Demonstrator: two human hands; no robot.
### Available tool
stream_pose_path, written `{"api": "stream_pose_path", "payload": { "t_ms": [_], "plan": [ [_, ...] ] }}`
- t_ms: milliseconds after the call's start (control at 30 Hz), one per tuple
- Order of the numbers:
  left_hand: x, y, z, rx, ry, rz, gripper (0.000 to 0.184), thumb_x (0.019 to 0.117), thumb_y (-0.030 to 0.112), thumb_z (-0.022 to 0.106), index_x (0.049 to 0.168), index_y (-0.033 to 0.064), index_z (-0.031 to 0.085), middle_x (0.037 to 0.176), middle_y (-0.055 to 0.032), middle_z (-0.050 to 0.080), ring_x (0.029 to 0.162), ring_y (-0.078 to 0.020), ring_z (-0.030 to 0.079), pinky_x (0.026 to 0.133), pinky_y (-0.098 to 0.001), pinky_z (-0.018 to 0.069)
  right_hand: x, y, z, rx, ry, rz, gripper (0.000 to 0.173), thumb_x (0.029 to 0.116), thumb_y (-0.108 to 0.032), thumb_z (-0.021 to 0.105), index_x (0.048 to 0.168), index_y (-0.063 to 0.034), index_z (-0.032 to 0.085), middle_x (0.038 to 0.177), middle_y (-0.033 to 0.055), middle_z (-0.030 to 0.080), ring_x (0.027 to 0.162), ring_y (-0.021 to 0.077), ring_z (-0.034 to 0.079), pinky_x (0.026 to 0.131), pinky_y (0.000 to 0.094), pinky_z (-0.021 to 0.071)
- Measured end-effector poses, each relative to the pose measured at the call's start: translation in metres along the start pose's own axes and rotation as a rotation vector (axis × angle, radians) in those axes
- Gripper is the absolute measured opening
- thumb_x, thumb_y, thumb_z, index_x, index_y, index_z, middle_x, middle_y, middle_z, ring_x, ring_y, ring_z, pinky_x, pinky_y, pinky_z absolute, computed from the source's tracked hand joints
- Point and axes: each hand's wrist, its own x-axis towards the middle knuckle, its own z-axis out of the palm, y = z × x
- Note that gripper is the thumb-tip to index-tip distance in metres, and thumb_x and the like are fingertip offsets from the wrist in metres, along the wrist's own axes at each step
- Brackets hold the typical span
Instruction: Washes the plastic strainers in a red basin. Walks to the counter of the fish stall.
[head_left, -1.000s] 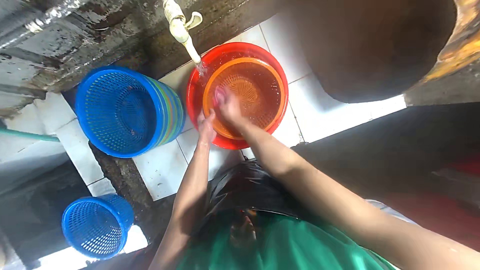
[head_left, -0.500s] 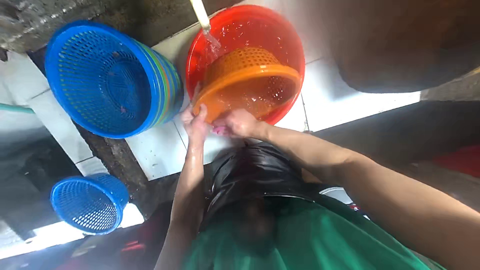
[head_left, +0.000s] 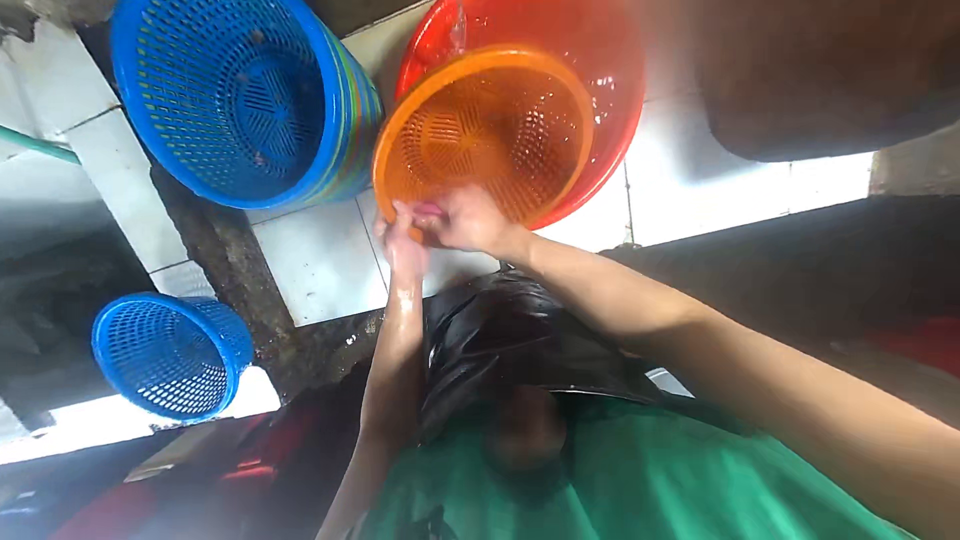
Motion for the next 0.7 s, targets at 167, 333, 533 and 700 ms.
{"api": "stream_pose_path", "payload": {
  "t_ms": [167, 333, 533, 700],
  "plan": [
    [-0.021, 0.005, 0.0, -0.078, -0.006, -0.05, 0.033, 0.106, 0.022, 0.052, 0.132, 0.0022, 0.053, 0.112, -0.0159, 0.07, 0.105, -0.0285, 0.07, 0.094, -0.0532, 0.0579, -0.004, 0.005, -0.005, -0.136, -0.04, -0.045, 0.035, 0.0969, -0.046, 0.061, 0.104, -0.0151, 0.076, 0.091, 0.0093, 0.075, 0.089, 0.0305, 0.072, 0.082, 0.0596, 0.0564],
    [-0.016, 0.004, -0.005, 0.034, 0.031, -0.066, 0.032, 0.109, 0.035, 0.045, 0.112, 0.0072, 0.059, 0.083, -0.0078, 0.072, 0.074, -0.0193, 0.072, 0.068, -0.0413, 0.0623, -0.007, -0.005, 0.0, 0.01, -0.106, -0.175, 0.029, 0.0956, -0.042, 0.065, 0.093, -0.0149, 0.076, 0.082, 0.0043, 0.072, 0.079, 0.0223, 0.07, 0.074, 0.051, 0.0576],
    [-0.017, 0.007, -0.003, 0.08, 0.088, -0.128, 0.033, 0.1107, 0.033, 0.041, 0.114, 0.0051, 0.059, 0.085, -0.0096, 0.072, 0.076, -0.021, 0.073, 0.07, -0.0429, 0.0631, -0.008, -0.007, 0.001, -0.042, -0.105, -0.208, 0.028, 0.0943, -0.041, 0.066, 0.091, -0.0147, 0.075, 0.082, 0.0055, 0.072, 0.08, 0.025, 0.07, 0.074, 0.053, 0.0566],
    [-0.018, 0.0, 0.0, -0.025, -0.024, 0.006, 0.027, 0.1068, 0.019, 0.05, 0.123, -0.0016, 0.058, 0.11, -0.0178, 0.071, 0.105, -0.0298, 0.07, 0.094, -0.053, 0.0581, 0.014, 0.008, -0.008, -0.255, -0.078, 0.066, 0.044, 0.0964, -0.053, 0.057, 0.093, -0.0113, 0.072, 0.09, 0.0138, 0.072, 0.093, 0.0363, 0.071, 0.08, 0.0616, 0.0556]
  ]
}}
